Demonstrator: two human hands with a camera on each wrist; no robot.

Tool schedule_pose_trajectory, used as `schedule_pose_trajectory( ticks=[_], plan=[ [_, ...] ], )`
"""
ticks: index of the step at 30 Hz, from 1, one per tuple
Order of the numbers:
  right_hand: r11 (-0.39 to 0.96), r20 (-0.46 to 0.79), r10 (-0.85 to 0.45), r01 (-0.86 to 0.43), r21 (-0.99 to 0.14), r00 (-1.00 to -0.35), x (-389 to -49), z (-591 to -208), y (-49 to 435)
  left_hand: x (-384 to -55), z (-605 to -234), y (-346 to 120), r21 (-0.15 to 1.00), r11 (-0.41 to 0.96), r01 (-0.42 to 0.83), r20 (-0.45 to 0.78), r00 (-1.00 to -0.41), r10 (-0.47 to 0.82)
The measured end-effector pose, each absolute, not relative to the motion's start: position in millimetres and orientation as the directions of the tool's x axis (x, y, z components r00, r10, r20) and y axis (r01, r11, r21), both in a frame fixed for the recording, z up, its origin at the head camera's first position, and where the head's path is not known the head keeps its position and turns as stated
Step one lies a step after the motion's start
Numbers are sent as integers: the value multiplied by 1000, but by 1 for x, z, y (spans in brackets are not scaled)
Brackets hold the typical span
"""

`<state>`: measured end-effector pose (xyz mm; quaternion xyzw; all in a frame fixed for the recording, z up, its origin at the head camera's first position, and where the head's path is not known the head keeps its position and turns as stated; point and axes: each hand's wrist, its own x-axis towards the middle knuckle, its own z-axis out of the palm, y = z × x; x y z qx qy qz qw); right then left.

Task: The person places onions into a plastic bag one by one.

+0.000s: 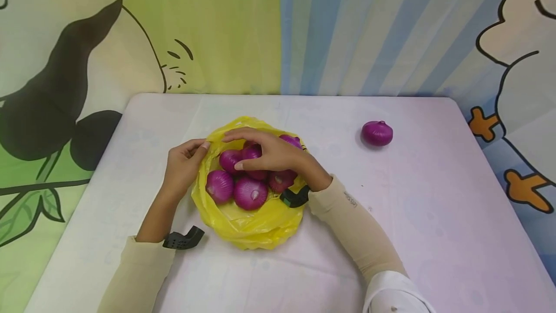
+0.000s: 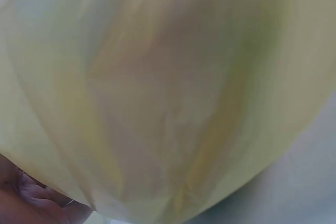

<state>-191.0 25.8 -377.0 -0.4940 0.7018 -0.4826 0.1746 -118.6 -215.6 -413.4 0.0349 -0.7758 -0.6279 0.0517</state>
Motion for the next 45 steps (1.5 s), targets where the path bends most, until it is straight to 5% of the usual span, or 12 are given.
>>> schedule_pose_trajectory(
  ticks=[31, 45],
  plan=[
    [-93, 349, -797, -472, -877, -492, -191, -376, 40, -118, -413, -217, 976, 216, -7, 21, -991, -129],
    [-128, 375, -738, -429, -894, -560, -193, -377, 80, -116, -411, -218, 973, 229, -4, 27, -990, -135]
  ],
)
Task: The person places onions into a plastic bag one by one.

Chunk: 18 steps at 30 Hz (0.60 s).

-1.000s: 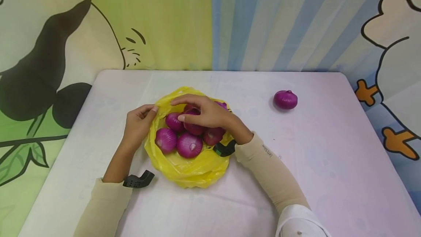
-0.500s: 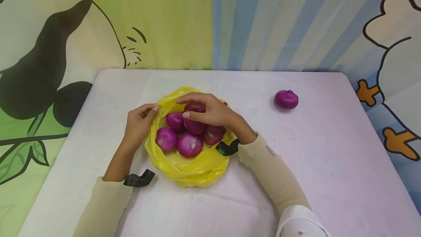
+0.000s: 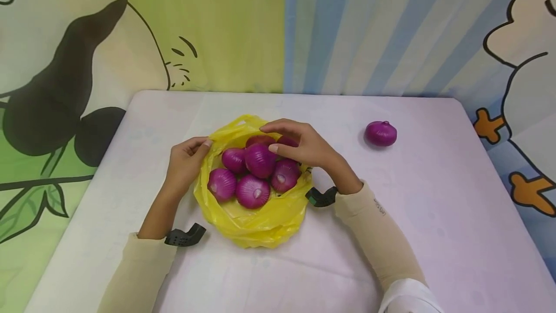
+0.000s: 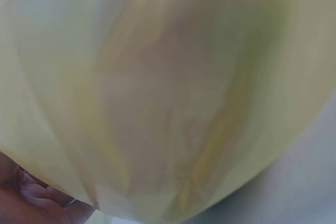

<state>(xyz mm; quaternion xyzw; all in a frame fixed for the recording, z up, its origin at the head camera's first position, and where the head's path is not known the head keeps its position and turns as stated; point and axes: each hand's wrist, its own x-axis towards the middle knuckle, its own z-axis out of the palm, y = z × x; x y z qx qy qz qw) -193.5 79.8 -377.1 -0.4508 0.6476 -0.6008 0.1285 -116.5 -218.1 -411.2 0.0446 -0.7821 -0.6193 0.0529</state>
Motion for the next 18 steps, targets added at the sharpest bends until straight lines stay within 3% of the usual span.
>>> schedule_pose_trajectory(
  ticks=[18],
  plan=[
    [-6, 372, -578, -452, -892, -726, -199, -384, 159, -118, -412, -218, 975, 221, 8, 39, -990, -137]
  ],
)
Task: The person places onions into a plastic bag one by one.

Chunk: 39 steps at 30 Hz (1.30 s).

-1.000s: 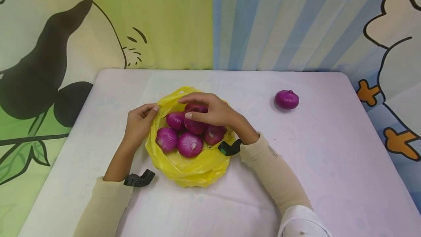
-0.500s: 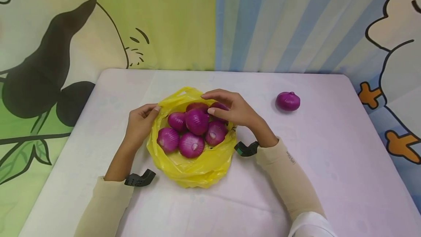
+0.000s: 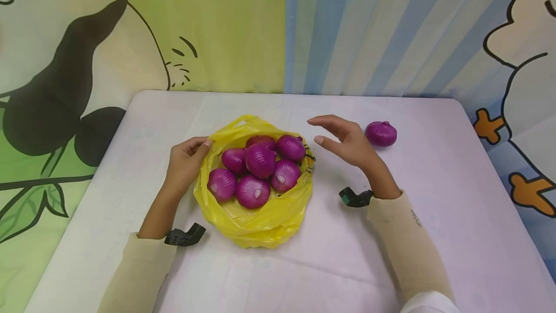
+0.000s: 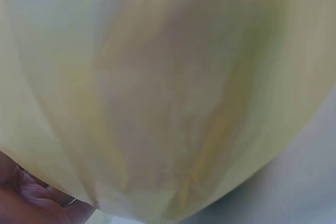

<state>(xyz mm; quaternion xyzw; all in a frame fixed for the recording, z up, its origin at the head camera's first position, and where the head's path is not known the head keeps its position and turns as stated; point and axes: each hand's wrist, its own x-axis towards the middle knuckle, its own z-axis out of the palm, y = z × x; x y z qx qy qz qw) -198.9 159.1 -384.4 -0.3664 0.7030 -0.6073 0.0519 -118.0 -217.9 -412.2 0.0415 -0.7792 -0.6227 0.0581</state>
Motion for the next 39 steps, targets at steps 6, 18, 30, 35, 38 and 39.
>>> schedule_pose_trajectory(
  ticks=[6, 18, 30, 35, 38, 39],
  plan=[
    [44, 370, -510, -453, -890, -777, -201, -393, 188, -119, -413, -218, 973, 229, 10, 42, -990, -133],
    [198, 301, -278, -361, -911, -912, -225, -391, 249, -119, -414, -216, 973, 231, -16, 16, -991, -134],
    [450, 148, -67, -163, -878, -987, -231, -407, 282, -118, -417, -218, 975, 221, -23, 6, -991, -131],
    [454, 49, -28, -56, -889, -998, -232, -420, 292, -118, -417, -217, 976, 217, -33, -3, -991, -136],
    [445, 18, -40, -34, -895, -999, -233, -426, 296, -117, -417, -217, 977, 209, -38, -9, -991, -137],
    [448, 12, -44, -30, -894, -999, -233, -427, 296, -117, -416, -217, 978, 206, -37, -9, -991, -136]
  ],
)
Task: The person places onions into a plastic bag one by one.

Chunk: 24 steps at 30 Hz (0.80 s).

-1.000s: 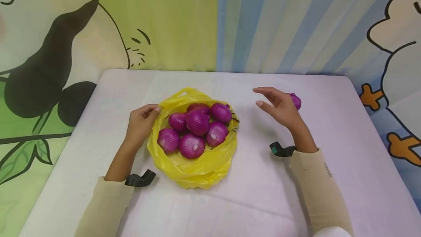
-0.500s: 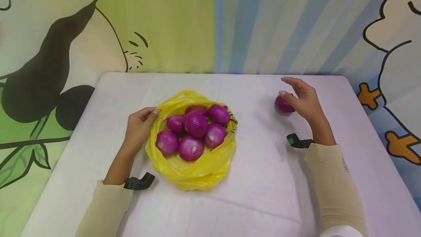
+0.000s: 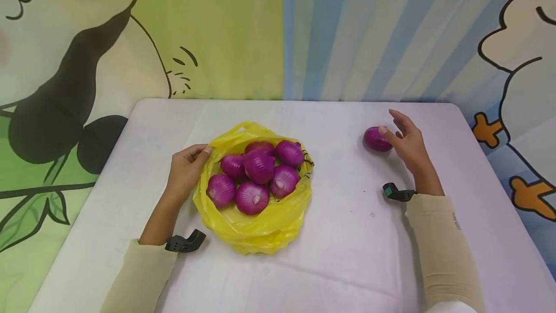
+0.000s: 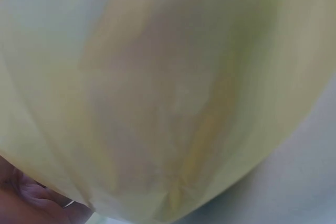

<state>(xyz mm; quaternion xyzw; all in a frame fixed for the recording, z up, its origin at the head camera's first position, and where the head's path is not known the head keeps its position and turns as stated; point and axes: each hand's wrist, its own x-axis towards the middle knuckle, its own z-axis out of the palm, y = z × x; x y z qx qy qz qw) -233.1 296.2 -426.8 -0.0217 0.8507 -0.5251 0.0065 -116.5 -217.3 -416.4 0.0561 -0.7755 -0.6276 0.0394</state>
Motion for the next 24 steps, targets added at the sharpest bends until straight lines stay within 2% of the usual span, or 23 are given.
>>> schedule_pose_trajectory(
  ticks=[10, 17, 24],
  plan=[
    [484, -83, -90, 29, -875, -992, -235, -433, 300, -116, -417, -217, 978, 203, -41, -10, -989, -149],
    [580, -170, -71, 98, -809, -983, -232, -434, 297, -117, -418, -217, 977, 211, -38, -5, -988, -154],
    [603, -166, -54, 100, -792, -985, -230, -432, 292, -117, -418, -216, 977, 209, -48, -15, -987, -158]
  ],
)
